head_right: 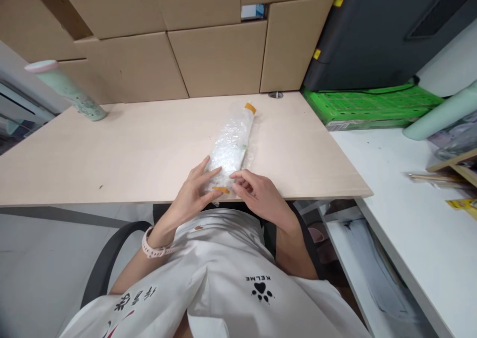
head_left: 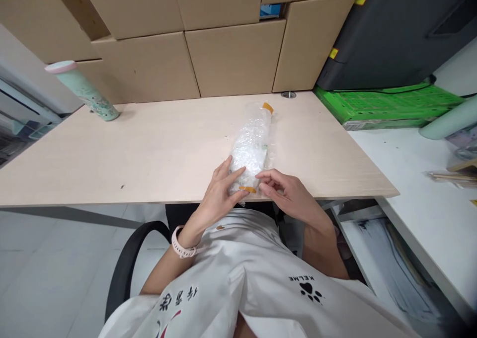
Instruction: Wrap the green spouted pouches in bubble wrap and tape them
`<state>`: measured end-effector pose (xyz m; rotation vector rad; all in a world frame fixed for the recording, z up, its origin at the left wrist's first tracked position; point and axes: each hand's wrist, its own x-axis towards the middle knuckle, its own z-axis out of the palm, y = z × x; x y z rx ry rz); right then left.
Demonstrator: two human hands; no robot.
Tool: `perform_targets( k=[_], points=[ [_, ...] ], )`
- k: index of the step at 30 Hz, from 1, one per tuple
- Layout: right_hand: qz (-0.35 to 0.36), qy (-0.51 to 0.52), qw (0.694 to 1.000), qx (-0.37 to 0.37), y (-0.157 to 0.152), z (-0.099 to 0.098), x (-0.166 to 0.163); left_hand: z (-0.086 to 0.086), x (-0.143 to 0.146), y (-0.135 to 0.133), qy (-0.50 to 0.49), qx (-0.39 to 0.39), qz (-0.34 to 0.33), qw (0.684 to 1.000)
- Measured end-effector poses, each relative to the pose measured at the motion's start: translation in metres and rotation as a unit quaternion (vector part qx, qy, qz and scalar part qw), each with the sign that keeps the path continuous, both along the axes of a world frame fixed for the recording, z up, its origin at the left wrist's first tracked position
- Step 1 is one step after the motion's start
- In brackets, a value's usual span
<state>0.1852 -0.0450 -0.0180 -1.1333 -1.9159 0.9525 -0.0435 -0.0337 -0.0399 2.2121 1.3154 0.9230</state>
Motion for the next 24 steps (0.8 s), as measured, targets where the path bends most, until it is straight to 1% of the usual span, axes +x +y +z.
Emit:
perform_targets(
  k=[3,7,10,12,14,17,21,23,24],
  points=[
    [-0.011,0.003,1.0,-0.003,0.001,-0.001,-0.003,-0.003,-0.004,-0.002,0.011,0.037,0.011,0.999],
    [0.001,0.012,0.999,-0.031,0.001,-0.001,-0.004,-0.009,0.0,-0.009,-0.007,0.113,0.04,0.993],
    [0.022,0.028,0.997,-0.07,-0.001,0.0,-0.003,-0.011,0.0,-0.025,0.013,0.141,0.019,0.99],
    [0.035,0.047,0.994,-0.09,-0.002,0.0,-0.002,-0.012,-0.002,-0.036,0.05,0.156,-0.002,0.987],
    [0.047,0.074,0.991,-0.105,-0.002,-0.001,-0.001,-0.013,-0.005,-0.043,0.084,0.175,-0.001,0.981],
    [0.066,0.108,0.982,-0.141,-0.002,0.0,0.0,-0.015,-0.008,-0.042,0.095,0.206,0.023,0.974],
    [0.08,0.143,0.971,-0.173,-0.004,0.002,-0.002,-0.015,-0.011,-0.036,0.083,0.265,0.034,0.96],
    [0.065,0.17,0.969,-0.167,-0.004,0.0,-0.004,-0.012,-0.012,-0.037,0.069,0.295,0.046,0.952],
    [0.047,0.178,0.97,-0.159,-0.004,-0.001,-0.004,-0.01,-0.012,-0.038,0.051,0.3,0.05,0.951]
  ],
)
